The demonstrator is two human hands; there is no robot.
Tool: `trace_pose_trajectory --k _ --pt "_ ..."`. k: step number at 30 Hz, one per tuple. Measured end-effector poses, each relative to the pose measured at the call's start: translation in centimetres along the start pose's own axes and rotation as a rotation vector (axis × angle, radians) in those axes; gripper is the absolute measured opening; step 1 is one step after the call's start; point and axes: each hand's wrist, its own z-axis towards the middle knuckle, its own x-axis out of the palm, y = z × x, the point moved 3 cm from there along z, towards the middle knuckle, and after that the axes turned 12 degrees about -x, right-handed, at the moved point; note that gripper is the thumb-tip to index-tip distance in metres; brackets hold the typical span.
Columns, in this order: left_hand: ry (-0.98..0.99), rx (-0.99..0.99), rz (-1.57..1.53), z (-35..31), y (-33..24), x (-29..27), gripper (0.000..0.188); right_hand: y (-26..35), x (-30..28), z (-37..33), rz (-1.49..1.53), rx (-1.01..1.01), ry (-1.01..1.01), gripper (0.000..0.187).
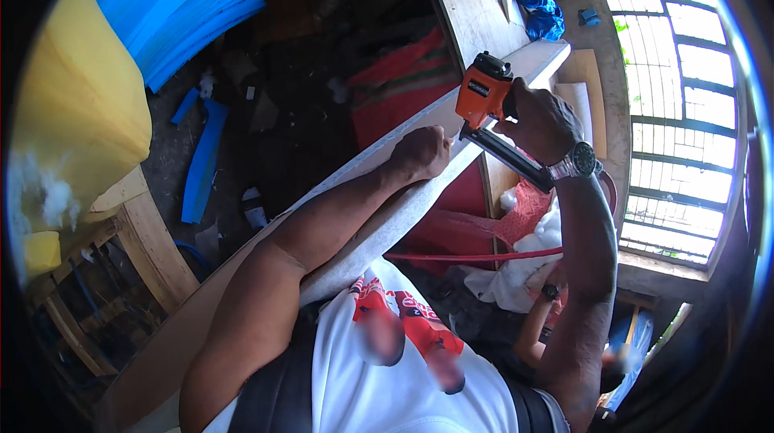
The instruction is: The recorder is attaching white foam padding to a long wooden rail using a pneumatic stapler.
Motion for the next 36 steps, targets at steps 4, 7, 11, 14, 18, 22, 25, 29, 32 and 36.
trace_pose_trajectory --k 4,7,11,14,18,22,25,29,32,36 --pt "0.006 -0.003 -0.019 0.0 -0.2 0.1 0.038 0.0 0.2 1.0 -0.016 -0.027 0.04 0.048" --pt "0.06 -0.025 -0.03 0.5 -0.2 -0.3 0.037 0.7 0.1 1.1 -0.045 -0.021 0.056 0.046" --pt "-0.035 0.114 -0.032 0.8 0.1 1.3 0.038 0.5 0.8 0.5 -0.087 0.015 0.055 0.046" --pt "-0.008 0.136 0.072 2.0 1.0 2.2 0.036 1.0 0.3 0.3 -0.104 0.022 0.056 0.048" --pt "0.027 0.257 0.285 1.4 -0.7 1.1 0.036 1.3 0.0 -0.7 -0.076 0.009 0.038 0.05" --pt "0.06 0.204 0.178 1.5 -0.3 0.9 0.036 2.2 -0.6 -0.3 -0.073 0.043 0.08 0.052" --pt "0.028 0.25 0.227 1.0 -0.4 0.6 0.036 2.6 -0.8 -0.6 -0.083 0.019 0.077 0.05" --pt "-0.105 0.258 0.141 1.5 0.9 1.8 0.02 2.7 -0.9 -1.0 -0.022 -0.021 0.062 0.033" --pt "-0.107 0.206 0.086 0.8 -0.2 0.4 0.024 2.1 -0.5 -0.9 -0.013 -0.008 0.058 0.039" --pt "-0.135 0.184 -0.035 1.9 1.9 1.5 0.018 -0.2 -0.5 -2.3 0.111 -0.047 -0.069 0.039"
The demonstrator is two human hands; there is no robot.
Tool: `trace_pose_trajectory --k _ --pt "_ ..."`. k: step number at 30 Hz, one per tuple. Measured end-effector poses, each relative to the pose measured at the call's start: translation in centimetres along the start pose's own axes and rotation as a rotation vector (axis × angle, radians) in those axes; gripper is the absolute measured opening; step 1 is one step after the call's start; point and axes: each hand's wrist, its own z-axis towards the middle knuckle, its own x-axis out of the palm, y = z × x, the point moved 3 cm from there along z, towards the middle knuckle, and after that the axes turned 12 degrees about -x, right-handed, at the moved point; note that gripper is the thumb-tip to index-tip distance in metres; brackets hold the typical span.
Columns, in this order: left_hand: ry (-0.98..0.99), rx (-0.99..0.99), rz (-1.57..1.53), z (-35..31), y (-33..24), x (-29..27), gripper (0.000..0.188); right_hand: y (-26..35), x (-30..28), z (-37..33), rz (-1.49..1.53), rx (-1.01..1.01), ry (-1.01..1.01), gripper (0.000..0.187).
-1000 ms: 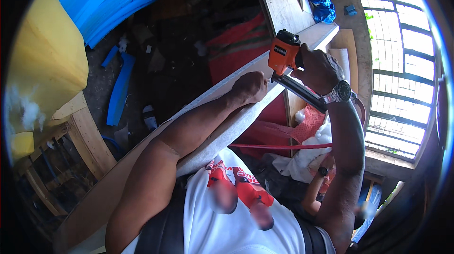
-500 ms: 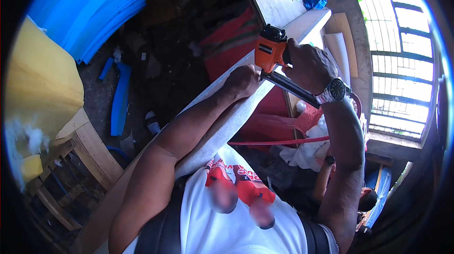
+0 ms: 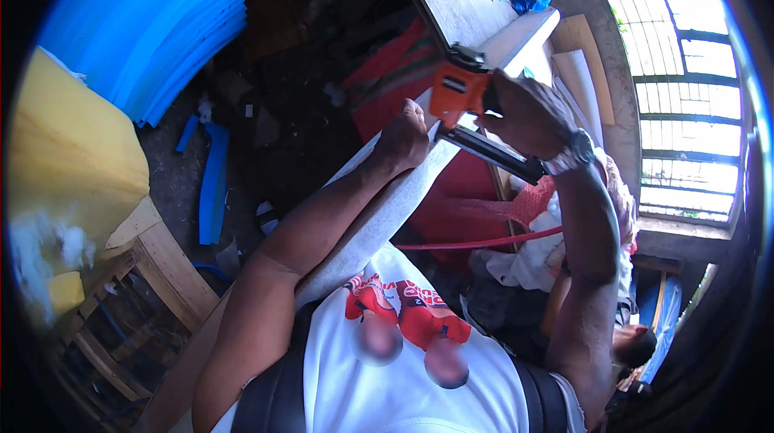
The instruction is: The recorder is attaching white foam padding to a long wooden rail using a pneumatic stapler.
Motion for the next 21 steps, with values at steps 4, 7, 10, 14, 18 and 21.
trace_pose_trajectory --k 4,7,10,14,18,21 --pt "-0.113 0.194 0.039 1.6 -0.5 0.1 0.022 -9.6 3.0 -6.9 0.415 0.027 -0.296 0.038" --pt "0.172 -0.116 -0.09 1.9 -2.3 -2.0 0.031 -16.7 8.2 -11.2 0.629 0.334 -0.279 0.036" --pt "0.195 0.017 0.013 2.8 -2.6 -1.0 0.033 -22.8 16.2 -15.8 1.148 0.665 -0.521 0.03" --pt "0.352 -0.077 0.095 3.3 -5.6 -1.7 0.033 -27.3 29.3 -17.3 1.299 0.598 -0.801 0.035" --pt "0.385 -0.223 0.194 3.3 -7.3 -0.9 0.031 -28.8 36.7 -15.3 1.017 0.675 -0.7 0.058" --pt "0.364 -0.322 0.291 3.3 -8.7 0.4 0.03 -31.3 41.9 -13.1 0.676 0.75 -0.476 0.075"
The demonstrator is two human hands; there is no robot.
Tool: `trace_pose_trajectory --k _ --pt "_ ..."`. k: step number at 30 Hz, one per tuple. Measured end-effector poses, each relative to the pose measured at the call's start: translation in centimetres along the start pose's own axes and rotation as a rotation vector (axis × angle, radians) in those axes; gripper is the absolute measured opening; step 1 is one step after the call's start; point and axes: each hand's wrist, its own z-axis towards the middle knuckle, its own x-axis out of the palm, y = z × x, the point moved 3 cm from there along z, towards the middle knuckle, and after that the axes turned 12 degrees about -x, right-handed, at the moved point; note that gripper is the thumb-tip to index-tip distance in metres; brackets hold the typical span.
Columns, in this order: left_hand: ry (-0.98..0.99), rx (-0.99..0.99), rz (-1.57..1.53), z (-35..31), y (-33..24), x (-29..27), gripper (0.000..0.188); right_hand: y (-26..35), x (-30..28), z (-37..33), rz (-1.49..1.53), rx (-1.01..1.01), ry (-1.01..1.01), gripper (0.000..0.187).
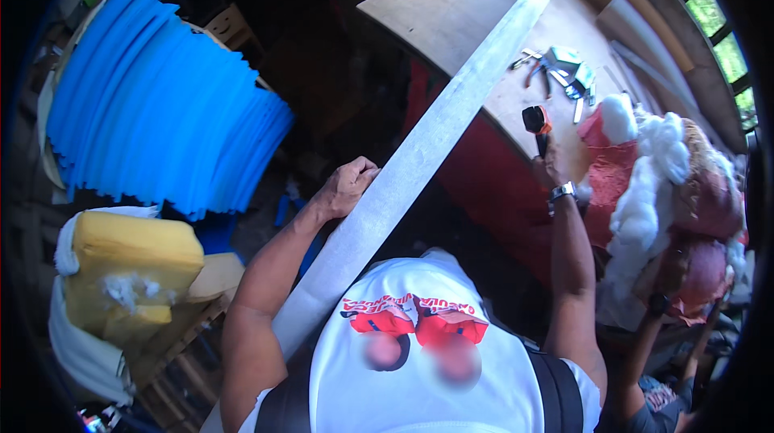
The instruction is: The recorder is attaching white foam padding to a long wooden rail using a pneumatic stapler.
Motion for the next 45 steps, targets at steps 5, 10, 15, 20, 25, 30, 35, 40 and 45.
trace_pose_trajectory --k 5,10,15,20,25,30,35,40,45 --pt "-0.077 -0.03 -0.043 2.3 1.5 1.3 0.032 -4.4 2.3 4.7 -0.192 0.037 0.122 0.072" --pt "-0.082 -0.106 -0.178 2.0 2.7 1.5 0.029 0.8 4.2 3.4 -0.056 -0.23 -0.455 0.049" --pt "-0.1 -0.127 -0.219 0.6 4.3 1.5 0.035 21.3 2.5 -9.0 0.376 -0.778 -0.379 0.051" --pt "-0.035 0.0 -0.15 -0.2 3.5 1.9 0.049 32.7 6.3 -23.7 0.459 -0.977 -0.108 0.066" --pt "0.06 -0.086 -0.237 -5.8 6.8 -0.1 0.068 41.4 8.2 -31.1 0.476 -0.931 -0.15 0.058" --pt "-0.022 -0.057 -0.039 -6.7 7.4 -0.5 0.068 42.7 6.2 -34.8 0.875 -0.988 -0.157 0.041" --pt "-0.055 0.032 -0.208 -7.7 9.9 -1.9 0.063 38.5 5.0 -36.0 1.012 -0.566 -0.467 0.028" --pt "0.097 -0.015 -0.356 -6.9 9.0 -0.6 0.049 28.7 15.8 -30.5 1.236 0.29 -0.308 0.042" --pt "0.162 0.004 -0.567 -6.0 7.9 0.8 0.045 26.1 24.0 -22.3 1.542 0.58 -0.176 0.053"
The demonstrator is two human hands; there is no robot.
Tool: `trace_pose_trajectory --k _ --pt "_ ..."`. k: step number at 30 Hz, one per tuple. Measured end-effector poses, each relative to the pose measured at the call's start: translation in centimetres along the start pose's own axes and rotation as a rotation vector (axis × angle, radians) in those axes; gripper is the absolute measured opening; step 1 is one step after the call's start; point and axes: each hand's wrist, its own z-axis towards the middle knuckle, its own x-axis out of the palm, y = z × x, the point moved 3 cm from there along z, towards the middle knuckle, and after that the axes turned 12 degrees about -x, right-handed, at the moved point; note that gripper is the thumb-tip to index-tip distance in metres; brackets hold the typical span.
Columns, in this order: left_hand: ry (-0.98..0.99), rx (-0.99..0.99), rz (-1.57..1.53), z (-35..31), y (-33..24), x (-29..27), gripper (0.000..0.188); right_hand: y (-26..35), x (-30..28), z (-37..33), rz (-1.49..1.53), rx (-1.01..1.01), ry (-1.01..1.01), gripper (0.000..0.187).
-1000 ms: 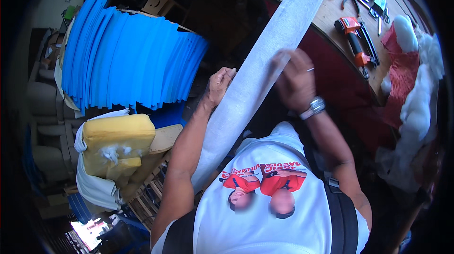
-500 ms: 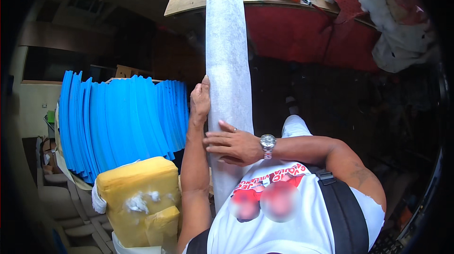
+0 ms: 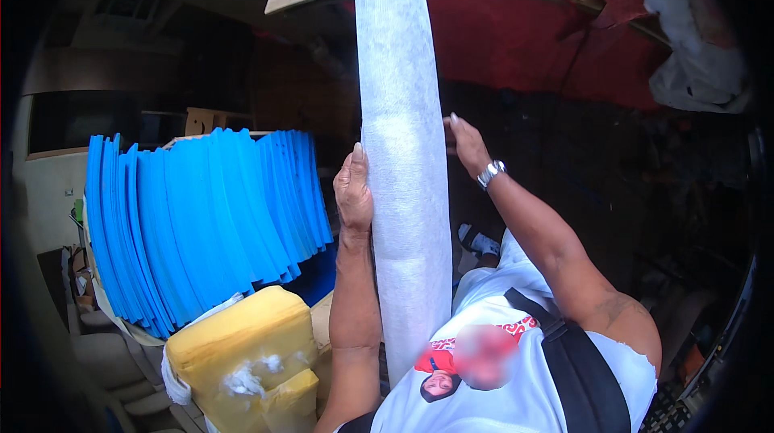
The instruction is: The recorder is attaching white foam padding to a long wooden rail using a pneumatic stapler.
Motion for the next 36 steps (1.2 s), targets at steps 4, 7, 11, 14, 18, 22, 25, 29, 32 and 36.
trace_pose_trajectory --k 4,7,11,14,18,22,25,29,32,36 --pt "0.071 0.022 -0.018 0.7 0.5 1.0 0.043 -0.5 1.5 5.6 -0.139 -0.107 0.033 0.062" --pt "0.035 0.089 0.05 1.4 1.3 1.5 0.044 0.6 2.3 5.8 -0.026 -0.07 -0.023 0.065" --pt "-0.007 0.049 -0.098 0.6 0.9 2.3 0.046 3.6 4.2 2.6 -0.084 -0.294 0.086 0.077" --pt "-0.018 0.06 -0.124 1.2 1.5 1.5 0.046 5.5 5.2 0.4 -0.04 -0.327 0.14 0.079" --pt "0.061 0.067 -0.149 1.2 1.5 0.7 0.043 8.4 6.9 -4.0 -0.346 -0.435 0.147 0.091" --pt "-0.009 -0.032 -0.313 0.6 0.7 0.6 0.04 12.0 9.7 -9.5 -0.786 -0.678 0.201 0.09" --pt "0.016 0.03 -0.248 0.6 1.7 -0.2 0.04 12.5 8.6 -8.3 -0.573 -0.677 0.289 0.087" --pt "0.036 0.051 -0.192 0.6 1.1 0.6 0.041 12.7 6.6 -0.2 -0.351 -0.715 0.307 0.095" --pt "0.051 0.047 -0.232 0.9 1.5 0.0 0.041 13.3 7.6 -0.4 -0.549 -0.707 0.223 0.101" --pt "0.027 0.037 -0.242 0.6 1.2 0.3 0.039 13.0 8.2 -5.3 -0.851 -0.925 0.298 0.1"
